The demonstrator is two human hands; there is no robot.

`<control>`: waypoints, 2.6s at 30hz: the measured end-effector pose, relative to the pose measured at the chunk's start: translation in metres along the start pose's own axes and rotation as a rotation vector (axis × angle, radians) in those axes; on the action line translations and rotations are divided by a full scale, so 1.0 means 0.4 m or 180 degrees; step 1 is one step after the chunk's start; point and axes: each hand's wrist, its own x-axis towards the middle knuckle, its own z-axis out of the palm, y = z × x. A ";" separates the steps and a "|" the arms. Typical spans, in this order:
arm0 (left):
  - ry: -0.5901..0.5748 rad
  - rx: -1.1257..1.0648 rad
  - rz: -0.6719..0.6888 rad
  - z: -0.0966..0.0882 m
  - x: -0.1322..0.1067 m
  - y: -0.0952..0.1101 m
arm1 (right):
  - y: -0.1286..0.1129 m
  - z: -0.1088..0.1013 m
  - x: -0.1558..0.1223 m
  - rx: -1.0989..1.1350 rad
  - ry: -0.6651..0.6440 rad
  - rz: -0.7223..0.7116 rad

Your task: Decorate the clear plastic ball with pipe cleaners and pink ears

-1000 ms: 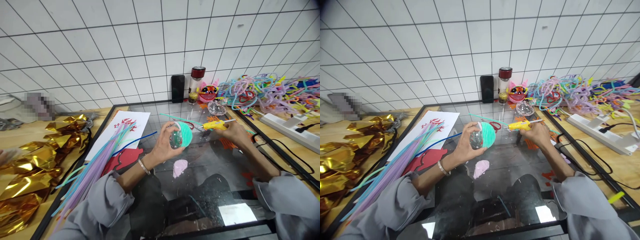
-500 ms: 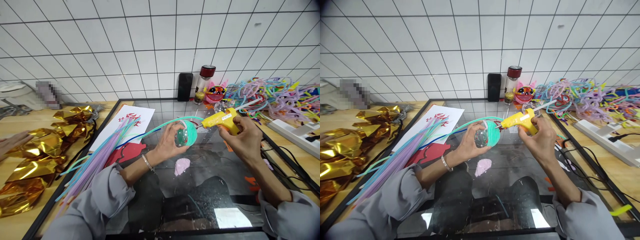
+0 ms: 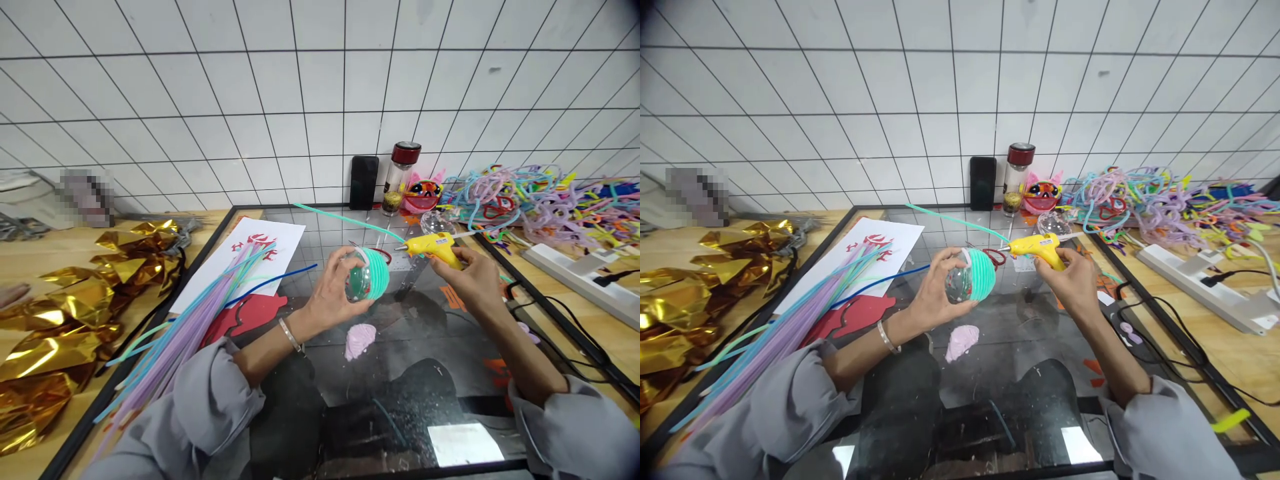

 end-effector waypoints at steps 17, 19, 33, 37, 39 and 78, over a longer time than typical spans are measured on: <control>-0.0075 0.0001 -0.0124 -0.002 0.005 0.004 | -0.077 -0.007 -0.067 -0.0479 0.1095 -0.1765; -0.0079 0.0008 -0.0136 -0.003 0.007 0.007 | -0.079 -0.008 -0.069 -0.0505 0.1086 -0.1807; -0.0104 -0.0016 -0.0164 -0.004 0.012 0.014 | -0.074 -0.019 -0.068 -0.0668 0.1034 -0.1989; -0.0079 -0.0015 -0.0126 -0.004 0.013 0.013 | -0.075 -0.025 -0.067 -0.0620 0.1045 -0.2066; -0.0104 -0.0016 -0.0143 -0.005 0.014 0.013 | -0.074 -0.028 -0.066 -0.0623 0.1050 -0.2132; -0.0043 -0.0062 -0.0010 -0.001 0.014 0.009 | -0.070 -0.045 -0.067 -0.0707 0.1014 -0.2326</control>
